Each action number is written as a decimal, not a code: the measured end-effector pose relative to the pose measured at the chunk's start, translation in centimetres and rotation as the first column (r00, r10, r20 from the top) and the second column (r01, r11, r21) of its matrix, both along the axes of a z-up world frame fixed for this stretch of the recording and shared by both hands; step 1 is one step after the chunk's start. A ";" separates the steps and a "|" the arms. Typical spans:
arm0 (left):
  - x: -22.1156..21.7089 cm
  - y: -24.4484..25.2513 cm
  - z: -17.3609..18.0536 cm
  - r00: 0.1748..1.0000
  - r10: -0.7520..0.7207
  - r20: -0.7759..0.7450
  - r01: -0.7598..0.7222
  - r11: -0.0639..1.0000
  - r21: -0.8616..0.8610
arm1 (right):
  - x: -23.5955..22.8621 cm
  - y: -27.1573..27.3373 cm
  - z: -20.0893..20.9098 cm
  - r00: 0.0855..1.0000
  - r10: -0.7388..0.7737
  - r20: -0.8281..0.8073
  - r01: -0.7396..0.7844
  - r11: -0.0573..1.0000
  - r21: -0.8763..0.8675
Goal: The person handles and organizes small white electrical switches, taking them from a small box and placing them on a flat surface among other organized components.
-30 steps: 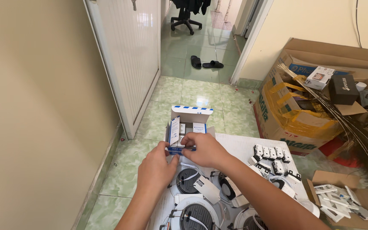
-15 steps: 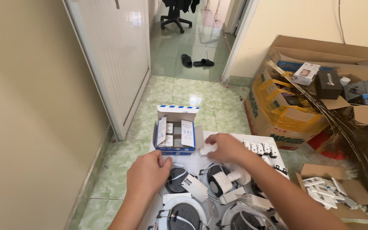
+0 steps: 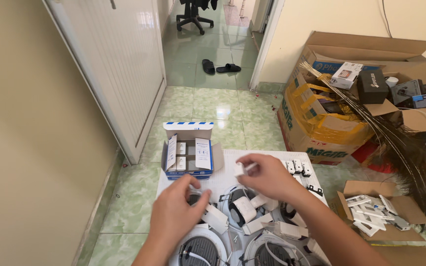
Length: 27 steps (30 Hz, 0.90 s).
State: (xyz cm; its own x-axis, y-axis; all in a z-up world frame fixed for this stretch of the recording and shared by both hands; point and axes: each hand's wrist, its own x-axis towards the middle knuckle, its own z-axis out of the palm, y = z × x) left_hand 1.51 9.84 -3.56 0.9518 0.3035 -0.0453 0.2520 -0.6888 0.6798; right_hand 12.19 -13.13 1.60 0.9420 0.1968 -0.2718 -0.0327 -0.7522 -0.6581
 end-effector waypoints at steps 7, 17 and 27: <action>-2.3 -6.9 1.6 0.782 -0.426 0.455 0.578 0.769 -0.274 | -5.8 -7.7 -4.1 0.954 -0.067 -0.294 0.252 0.711 0.656; -0.2 -9.9 3.9 0.761 -0.376 0.529 0.610 0.693 -0.384 | -7.6 -9.9 -2.0 0.992 -0.042 -0.119 0.117 0.655 0.746; -0.5 -9.8 3.5 0.815 -0.286 0.503 0.523 0.738 -0.427 | -7.8 -10.1 -3.0 0.996 0.004 -0.089 0.068 0.607 0.792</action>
